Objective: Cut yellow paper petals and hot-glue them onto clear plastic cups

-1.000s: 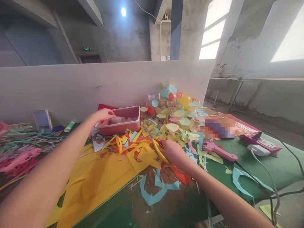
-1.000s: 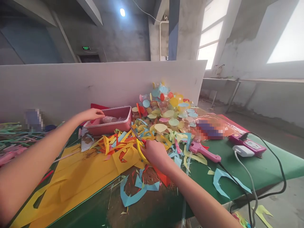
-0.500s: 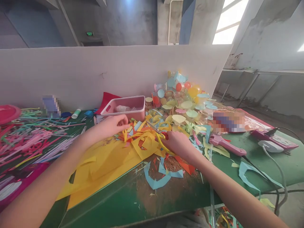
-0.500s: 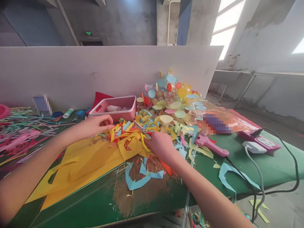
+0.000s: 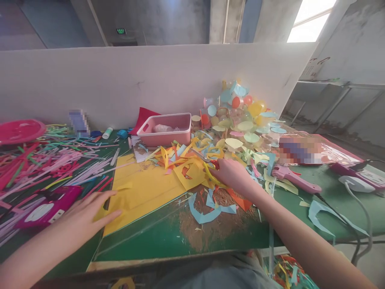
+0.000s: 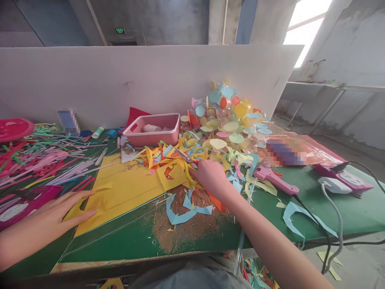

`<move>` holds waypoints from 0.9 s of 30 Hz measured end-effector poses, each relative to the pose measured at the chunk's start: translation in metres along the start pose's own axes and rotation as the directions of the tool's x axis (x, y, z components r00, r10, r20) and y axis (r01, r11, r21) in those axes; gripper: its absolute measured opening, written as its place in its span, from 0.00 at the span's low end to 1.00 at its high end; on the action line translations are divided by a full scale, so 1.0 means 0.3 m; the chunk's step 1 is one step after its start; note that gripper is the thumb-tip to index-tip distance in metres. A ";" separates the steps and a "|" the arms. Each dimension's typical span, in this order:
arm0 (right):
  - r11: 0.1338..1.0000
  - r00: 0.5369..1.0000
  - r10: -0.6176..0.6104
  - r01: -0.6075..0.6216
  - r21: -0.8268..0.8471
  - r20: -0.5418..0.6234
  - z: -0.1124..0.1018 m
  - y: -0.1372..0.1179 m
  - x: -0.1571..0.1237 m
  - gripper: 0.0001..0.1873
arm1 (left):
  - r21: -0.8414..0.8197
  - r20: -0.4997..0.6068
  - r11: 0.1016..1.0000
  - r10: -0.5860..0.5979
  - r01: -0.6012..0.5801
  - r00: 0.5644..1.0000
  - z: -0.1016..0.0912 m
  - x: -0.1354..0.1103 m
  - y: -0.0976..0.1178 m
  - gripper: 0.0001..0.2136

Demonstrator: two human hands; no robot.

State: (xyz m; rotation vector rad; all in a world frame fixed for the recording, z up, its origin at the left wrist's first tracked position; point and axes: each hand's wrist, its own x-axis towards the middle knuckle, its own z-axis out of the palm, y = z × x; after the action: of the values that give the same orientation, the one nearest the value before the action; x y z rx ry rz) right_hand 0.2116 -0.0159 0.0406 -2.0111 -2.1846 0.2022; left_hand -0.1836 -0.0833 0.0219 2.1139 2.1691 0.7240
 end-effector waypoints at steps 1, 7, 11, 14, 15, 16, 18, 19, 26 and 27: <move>1.000 1.000 0.001 -0.001 0.000 -0.002 0.001 0.002 0.001 0.17 | 0.010 0.038 1.000 -0.029 0.028 0.999 0.001 -0.009 0.001 0.18; 1.000 1.000 0.006 -0.006 0.016 -0.002 0.003 0.009 0.005 0.17 | 0.085 0.271 0.994 -0.093 0.073 0.958 -0.036 0.003 0.083 0.19; 0.999 1.000 0.004 -0.003 0.034 -0.008 -0.006 0.007 0.004 0.17 | 0.043 0.281 0.999 -0.005 -0.008 0.960 0.014 0.055 0.141 0.19; 0.999 1.000 0.007 -0.006 0.045 -0.014 -0.012 0.009 0.005 0.18 | -0.057 0.298 0.997 0.059 -0.044 0.953 0.097 0.102 0.234 0.25; 0.999 1.000 0.009 -0.008 0.048 -0.019 -0.014 0.010 0.007 0.18 | -0.071 0.322 0.996 0.075 -0.056 0.944 0.127 0.118 0.276 0.29; 0.999 1.000 0.012 -0.011 0.050 -0.025 -0.015 0.012 0.009 0.19 | -0.069 0.322 0.994 0.098 -0.080 0.942 0.156 0.133 0.320 0.31; 0.998 0.999 0.019 -0.017 0.056 -0.039 -0.016 0.016 0.014 0.18 | -0.051 0.303 0.988 0.157 -0.148 0.940 0.211 0.164 0.406 0.36; 0.998 0.999 0.024 -0.021 0.058 -0.046 -0.016 0.019 0.017 0.18 | -0.060 0.314 0.980 0.197 -0.188 0.929 0.236 0.181 0.442 0.36; 0.996 0.996 0.040 -0.033 0.088 -0.082 -0.024 0.032 0.020 0.15 | -0.164 0.237 0.836 0.548 -0.523 0.802 0.385 0.330 0.568 0.12; 0.995 0.995 0.044 -0.036 0.093 -0.087 -0.026 0.033 0.019 0.15 | -0.168 0.231 0.831 0.556 -0.530 0.798 0.397 0.348 0.578 0.10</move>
State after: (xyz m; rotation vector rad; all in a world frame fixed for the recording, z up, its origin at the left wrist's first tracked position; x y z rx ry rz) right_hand 0.2225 -0.0096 0.0463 -1.9764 -2.0446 0.2090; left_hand 0.0109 0.0473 0.0061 2.6229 1.3579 0.4936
